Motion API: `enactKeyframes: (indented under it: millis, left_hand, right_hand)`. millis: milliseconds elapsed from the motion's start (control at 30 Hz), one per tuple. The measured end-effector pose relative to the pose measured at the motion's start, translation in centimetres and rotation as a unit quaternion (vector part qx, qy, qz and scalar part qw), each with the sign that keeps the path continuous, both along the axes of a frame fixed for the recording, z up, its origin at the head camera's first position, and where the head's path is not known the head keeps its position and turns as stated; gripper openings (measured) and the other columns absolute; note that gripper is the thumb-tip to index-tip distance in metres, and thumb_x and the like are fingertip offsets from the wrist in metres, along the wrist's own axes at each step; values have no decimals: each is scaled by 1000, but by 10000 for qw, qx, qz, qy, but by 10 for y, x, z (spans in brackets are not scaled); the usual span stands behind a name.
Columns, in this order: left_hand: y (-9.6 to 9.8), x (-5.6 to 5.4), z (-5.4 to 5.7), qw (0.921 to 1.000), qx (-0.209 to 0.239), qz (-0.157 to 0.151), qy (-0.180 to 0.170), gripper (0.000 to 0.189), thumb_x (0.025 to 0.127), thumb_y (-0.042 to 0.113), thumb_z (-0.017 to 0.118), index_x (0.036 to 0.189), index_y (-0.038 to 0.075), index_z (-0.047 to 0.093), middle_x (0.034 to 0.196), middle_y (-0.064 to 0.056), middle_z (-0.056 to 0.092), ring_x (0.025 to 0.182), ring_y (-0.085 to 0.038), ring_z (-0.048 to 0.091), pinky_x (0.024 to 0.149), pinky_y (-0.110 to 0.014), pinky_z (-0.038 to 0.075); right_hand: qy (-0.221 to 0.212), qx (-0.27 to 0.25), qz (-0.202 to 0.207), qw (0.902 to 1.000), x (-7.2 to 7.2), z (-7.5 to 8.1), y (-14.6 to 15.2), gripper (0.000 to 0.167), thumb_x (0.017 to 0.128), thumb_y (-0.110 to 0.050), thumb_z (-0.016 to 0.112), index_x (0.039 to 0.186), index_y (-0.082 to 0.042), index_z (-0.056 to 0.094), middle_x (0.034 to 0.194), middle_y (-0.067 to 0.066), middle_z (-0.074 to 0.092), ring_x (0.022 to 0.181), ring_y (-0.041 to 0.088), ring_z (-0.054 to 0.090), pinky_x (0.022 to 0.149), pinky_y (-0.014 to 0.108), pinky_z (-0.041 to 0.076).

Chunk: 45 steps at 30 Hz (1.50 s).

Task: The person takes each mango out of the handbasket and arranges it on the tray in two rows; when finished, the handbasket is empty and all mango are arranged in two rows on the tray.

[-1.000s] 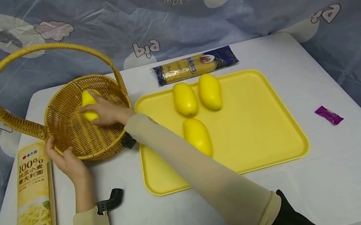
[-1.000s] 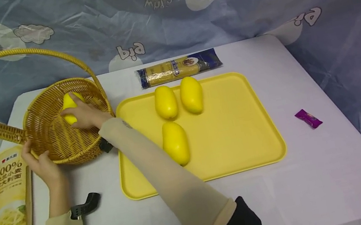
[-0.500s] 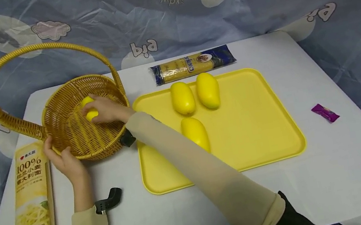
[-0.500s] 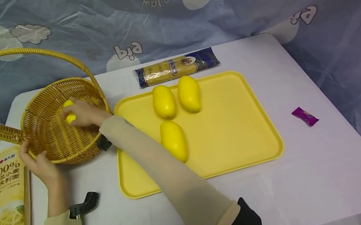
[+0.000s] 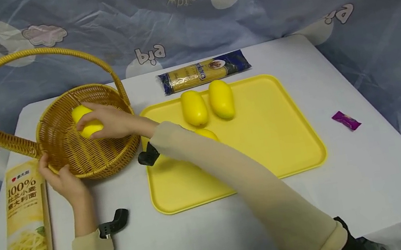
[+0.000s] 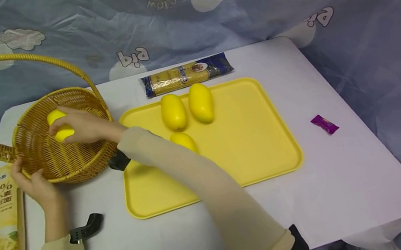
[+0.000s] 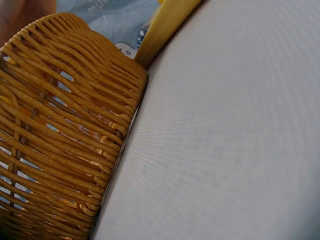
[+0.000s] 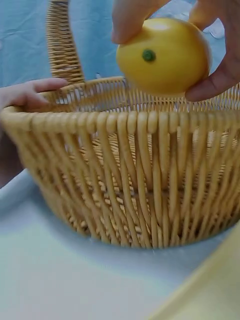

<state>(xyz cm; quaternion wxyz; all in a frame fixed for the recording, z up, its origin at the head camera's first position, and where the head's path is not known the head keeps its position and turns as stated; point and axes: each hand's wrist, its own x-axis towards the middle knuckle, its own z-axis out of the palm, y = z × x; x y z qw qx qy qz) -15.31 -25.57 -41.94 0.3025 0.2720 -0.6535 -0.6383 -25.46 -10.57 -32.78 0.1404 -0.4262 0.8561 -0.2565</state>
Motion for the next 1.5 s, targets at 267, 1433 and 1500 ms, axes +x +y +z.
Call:
enactKeyframes:
  millis: [267,1433,1500]
  left_hand:
    - [0,2,0,9999,56,-60,71,55,87,-2,29,138,17,37,149,4,30,135,-1,24,103,-8,19]
    - [1,3,-4,9989,179,-94,416,53,88,-2,27,134,19,40,148,4,30,134,-2,26,101,-11,22]
    - [0,3,-4,9989,167,-104,430,53,88,-2,27,134,19,40,148,4,30,134,-3,26,101,-12,23]
  right_hand:
    - [237,-543,-103,9982,24,3,41,33,91,-28,60,124,-27,58,160,1,10,148,12,11,115,29,25]
    - [21,-2093,-1955,9581,108,-34,253,30,87,-19,66,116,-18,64,159,-3,13,137,23,37,87,28,49]
    - [3,-2105,-2051,9558,110,-38,259,30,86,-18,66,117,-17,64,159,-1,14,138,23,36,89,29,49]
